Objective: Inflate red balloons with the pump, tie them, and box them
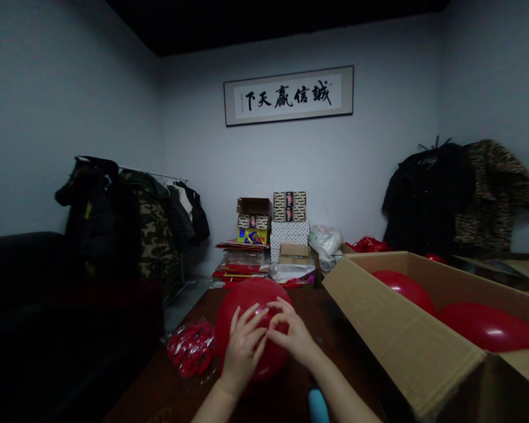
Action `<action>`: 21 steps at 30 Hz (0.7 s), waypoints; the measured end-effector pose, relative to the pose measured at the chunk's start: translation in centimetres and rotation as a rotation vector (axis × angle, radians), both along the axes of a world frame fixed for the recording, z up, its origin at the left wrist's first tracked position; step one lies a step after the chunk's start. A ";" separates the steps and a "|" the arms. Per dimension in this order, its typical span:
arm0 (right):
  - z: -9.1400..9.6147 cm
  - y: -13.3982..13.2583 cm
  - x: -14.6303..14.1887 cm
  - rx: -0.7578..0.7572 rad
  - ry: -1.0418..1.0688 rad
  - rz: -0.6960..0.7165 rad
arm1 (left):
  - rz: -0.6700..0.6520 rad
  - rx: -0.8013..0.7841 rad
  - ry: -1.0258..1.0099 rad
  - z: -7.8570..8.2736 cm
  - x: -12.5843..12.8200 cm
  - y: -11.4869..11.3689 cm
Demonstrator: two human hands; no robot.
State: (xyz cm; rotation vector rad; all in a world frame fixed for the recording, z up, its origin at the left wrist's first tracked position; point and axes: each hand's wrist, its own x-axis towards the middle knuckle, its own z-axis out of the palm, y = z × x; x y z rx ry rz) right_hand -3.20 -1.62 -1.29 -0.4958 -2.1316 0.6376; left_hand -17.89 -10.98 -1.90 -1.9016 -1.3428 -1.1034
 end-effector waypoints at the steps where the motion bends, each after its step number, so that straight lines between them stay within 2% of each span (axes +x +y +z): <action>1: 0.0 0.2 0.2 0.016 0.011 -0.027 | 0.008 0.003 -0.014 0.0 0.0 -0.1; 3: -0.1 0.5 0.5 0.112 0.021 -0.131 | 0.016 0.002 -0.030 0.1 0.0 -0.3; 7: 0.0 0.3 1.0 0.516 -0.077 -0.365 | -0.001 -0.009 -0.019 0.1 0.4 -0.6; 9: 0.1 -0.1 1.1 0.612 -0.100 -0.444 | -0.015 0.002 -0.013 0.1 0.7 -0.6; 11: 0.0 -0.3 0.9 0.560 -0.072 -0.494 | -0.023 0.015 -0.004 0.2 0.9 -0.6; 16: -0.5 -0.6 -0.2 0.115 0.139 -0.481 | -0.019 0.017 -0.001 0.4 1.0 -0.6; 21: -0.9 -0.7 -0.6 -0.032 0.212 -0.491 | 0.001 -0.002 -0.025 0.5 1.1 -0.8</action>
